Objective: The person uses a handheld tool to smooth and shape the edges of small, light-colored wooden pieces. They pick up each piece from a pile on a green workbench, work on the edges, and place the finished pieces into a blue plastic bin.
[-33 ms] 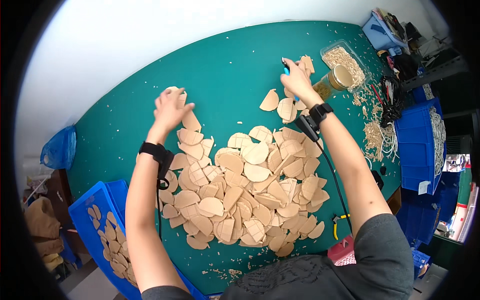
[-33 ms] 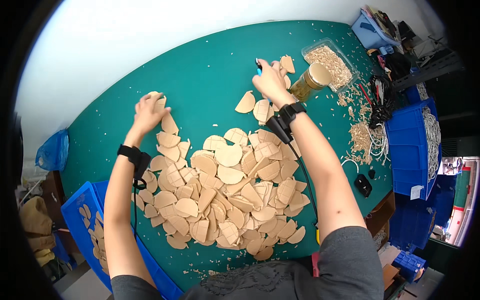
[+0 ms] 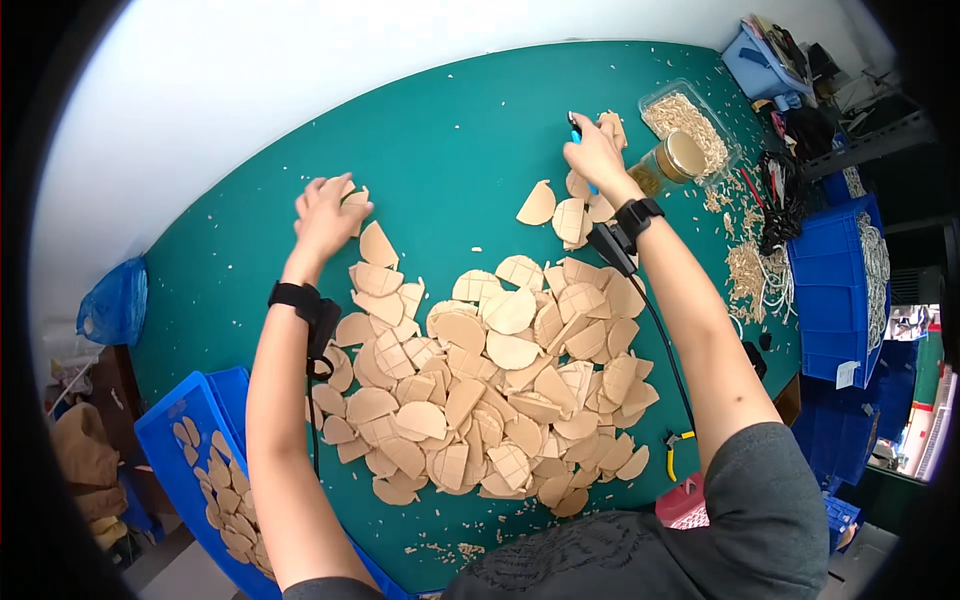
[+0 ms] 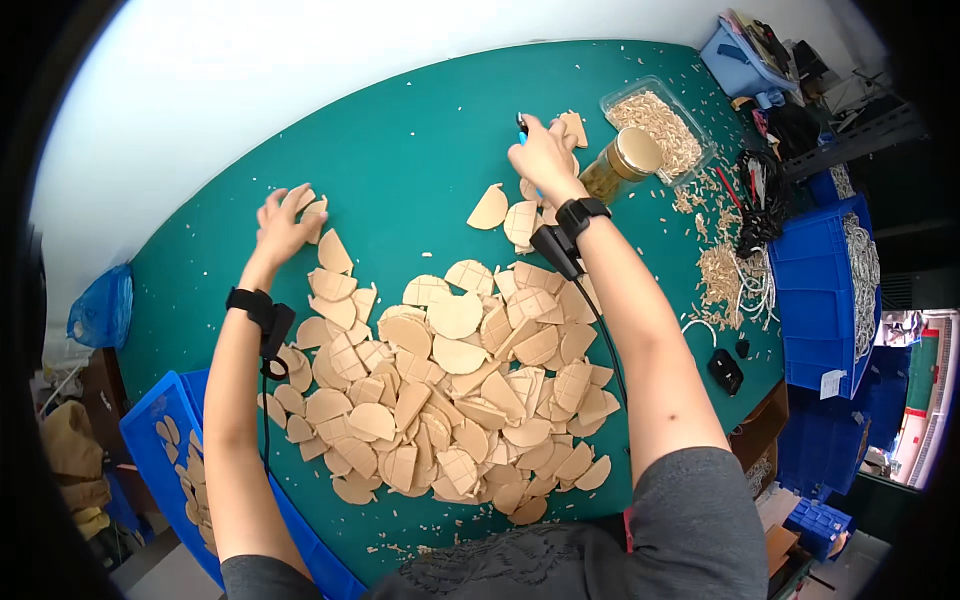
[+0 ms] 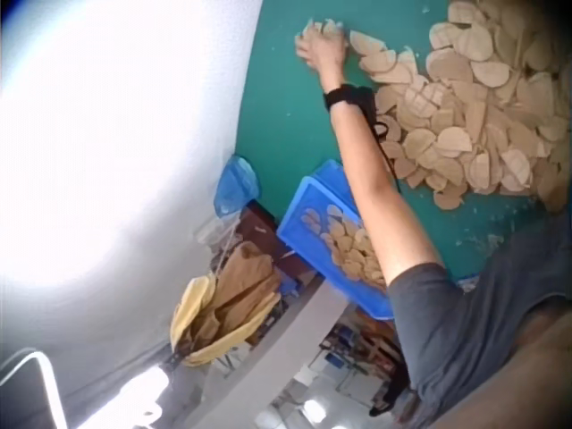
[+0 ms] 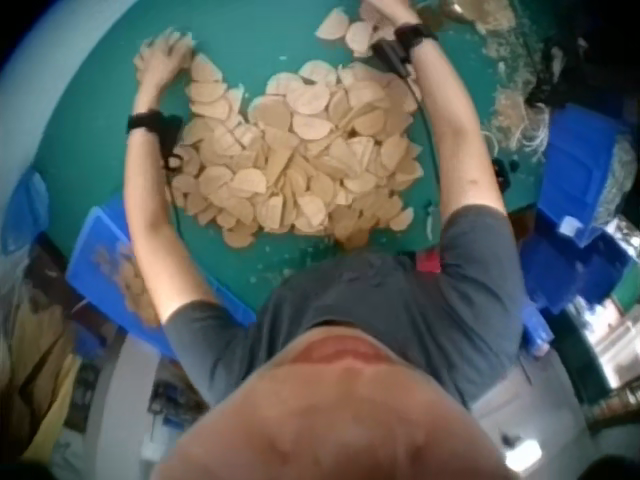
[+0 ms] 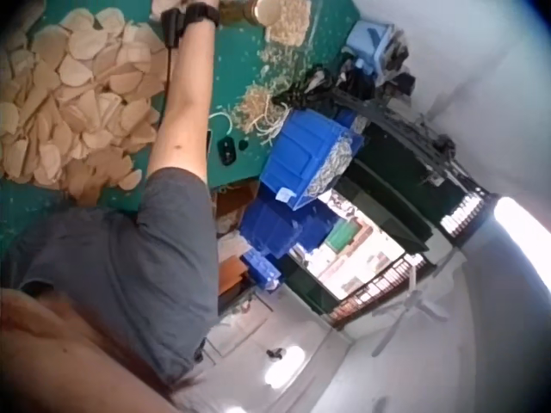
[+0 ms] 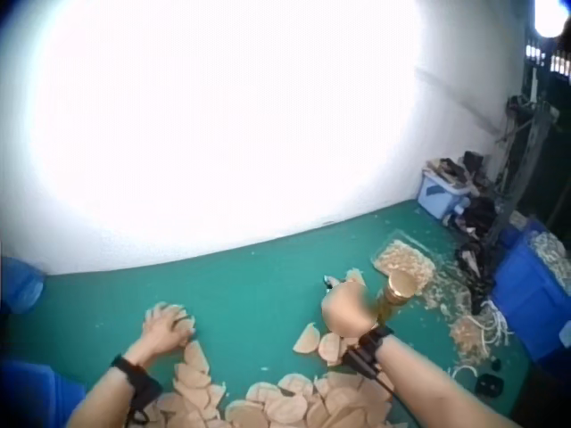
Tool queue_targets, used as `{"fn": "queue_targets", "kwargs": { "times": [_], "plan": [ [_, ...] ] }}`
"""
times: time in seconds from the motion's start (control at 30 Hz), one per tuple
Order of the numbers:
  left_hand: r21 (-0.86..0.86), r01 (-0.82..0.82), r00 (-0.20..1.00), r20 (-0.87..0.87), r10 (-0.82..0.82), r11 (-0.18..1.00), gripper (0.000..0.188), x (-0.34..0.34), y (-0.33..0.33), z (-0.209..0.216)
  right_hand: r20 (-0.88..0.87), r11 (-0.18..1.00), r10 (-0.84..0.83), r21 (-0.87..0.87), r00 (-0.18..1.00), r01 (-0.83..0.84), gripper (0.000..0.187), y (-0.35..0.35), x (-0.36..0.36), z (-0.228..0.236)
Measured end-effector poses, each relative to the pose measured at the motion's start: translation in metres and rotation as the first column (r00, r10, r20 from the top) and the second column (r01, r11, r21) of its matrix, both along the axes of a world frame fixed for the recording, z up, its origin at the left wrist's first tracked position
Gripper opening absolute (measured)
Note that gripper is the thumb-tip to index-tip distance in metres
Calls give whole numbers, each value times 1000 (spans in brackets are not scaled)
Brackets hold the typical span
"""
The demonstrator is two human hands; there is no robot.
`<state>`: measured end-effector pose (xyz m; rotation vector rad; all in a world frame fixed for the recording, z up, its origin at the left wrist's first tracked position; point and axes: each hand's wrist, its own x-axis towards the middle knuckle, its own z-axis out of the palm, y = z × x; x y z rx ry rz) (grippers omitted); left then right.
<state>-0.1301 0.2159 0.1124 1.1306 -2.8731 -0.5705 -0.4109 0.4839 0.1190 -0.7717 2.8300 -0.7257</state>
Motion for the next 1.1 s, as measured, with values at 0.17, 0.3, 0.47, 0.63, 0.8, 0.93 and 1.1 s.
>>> {"fn": "queue_targets", "kwargs": {
  "times": [0.17,0.3,0.47,0.63,0.8,0.93,1.1],
  "plan": [
    [-37,72,996,60,-69,997,63,-6,-41,-29,-79,945,-166,273,983,182,56,-4,-62,-39],
    [-102,226,971,-49,-232,969,51,7,-52,-50,128,905,-318,338,939,261,49,-25,-66,-24],
    [65,246,969,-18,-245,967,52,20,-16,-39,157,878,-442,280,883,390,55,-25,-57,-14],
    [84,311,949,37,-314,947,58,25,28,-17,217,883,-377,377,900,279,53,-20,-44,-15],
    [57,282,951,116,-287,958,61,22,79,-13,117,958,-99,279,988,63,54,-5,32,-24],
    [102,302,930,189,-316,948,64,17,128,8,147,982,72,162,987,-95,56,16,91,-20],
    [87,351,925,119,-359,932,56,19,148,-4,131,936,230,240,964,-256,52,39,152,-2]
  ]
}}
